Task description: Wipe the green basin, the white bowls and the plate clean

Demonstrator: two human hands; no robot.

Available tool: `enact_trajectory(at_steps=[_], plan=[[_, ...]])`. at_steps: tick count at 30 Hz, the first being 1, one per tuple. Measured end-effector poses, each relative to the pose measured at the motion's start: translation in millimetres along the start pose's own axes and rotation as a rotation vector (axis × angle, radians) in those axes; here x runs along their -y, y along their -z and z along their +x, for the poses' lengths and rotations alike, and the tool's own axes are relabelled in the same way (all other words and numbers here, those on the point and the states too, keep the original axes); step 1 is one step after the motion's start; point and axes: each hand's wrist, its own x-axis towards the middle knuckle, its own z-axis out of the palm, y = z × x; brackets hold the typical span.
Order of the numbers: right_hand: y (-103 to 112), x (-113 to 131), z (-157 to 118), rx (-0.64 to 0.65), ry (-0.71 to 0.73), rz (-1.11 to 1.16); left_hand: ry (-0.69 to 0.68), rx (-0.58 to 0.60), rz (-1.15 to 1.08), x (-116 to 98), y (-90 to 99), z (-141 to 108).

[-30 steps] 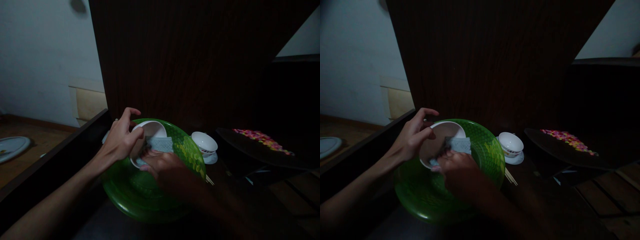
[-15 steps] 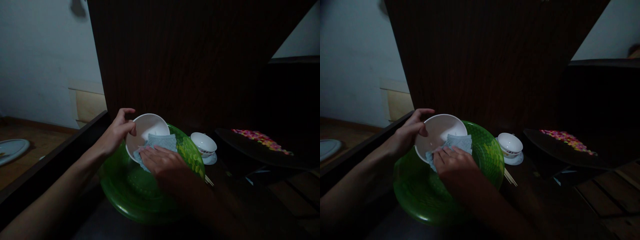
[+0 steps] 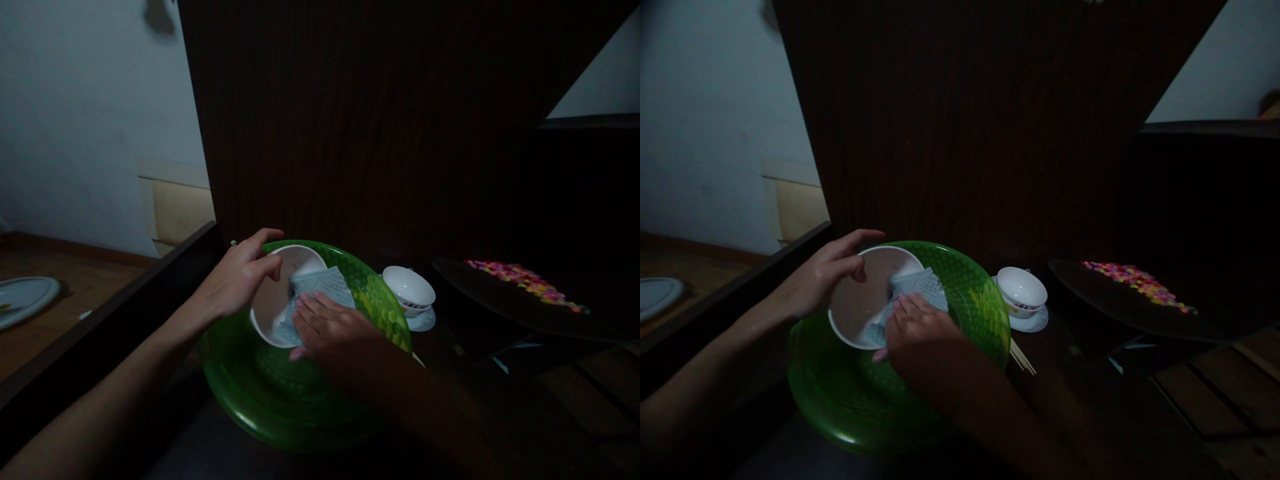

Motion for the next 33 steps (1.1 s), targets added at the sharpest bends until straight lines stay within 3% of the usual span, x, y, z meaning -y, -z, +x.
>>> enact_trajectory(at_steps=[5, 9, 12, 15, 17, 20, 27, 30, 33], plan=[[12.7, 27.8, 20.4, 0.038, -0.203, 0.375, 0.027, -0.046, -0.027, -5.7, -6.2, -6.9], [22.2, 30.4, 27.1, 0.010, -0.300, 0.614, 0.039, -0.054, -0.070, -6.7, -8.2, -7.9], [20.9, 23.0, 21.8, -0.060, -0.274, 0.524, 0.045, -0.081, -0.105, 0.5, -8.3, -2.9], [11.2, 17.2, 13.7, -0.176, -0.280, 0.243, 0.042, -0.124, -0.130, 8.7, -8.1, 1.9], [4.1, 15.9, 9.8, -0.173, -0.251, 0.113, 0.030, -0.154, -0.133, 10.1, -9.1, 1.9], [-1.3, 17.6, 8.9, -0.127, -0.216, 0.105, -0.020, -0.170, -0.118, 5.8, -13.5, -3.3], [20.2, 12.9, 17.2, -0.052, -0.308, 0.555, -0.101, -0.147, -0.179, 0.0, -21.9, -13.3], [38.4, -0.9, 13.2, -0.094, -0.246, 0.782, -0.079, -0.135, -0.211, 0.4, -18.8, -10.4], [53.9, -15.6, 4.9, -0.153, -0.309, 0.873, -0.039, -0.175, -0.186, 1.8, -14.4, -3.8]])
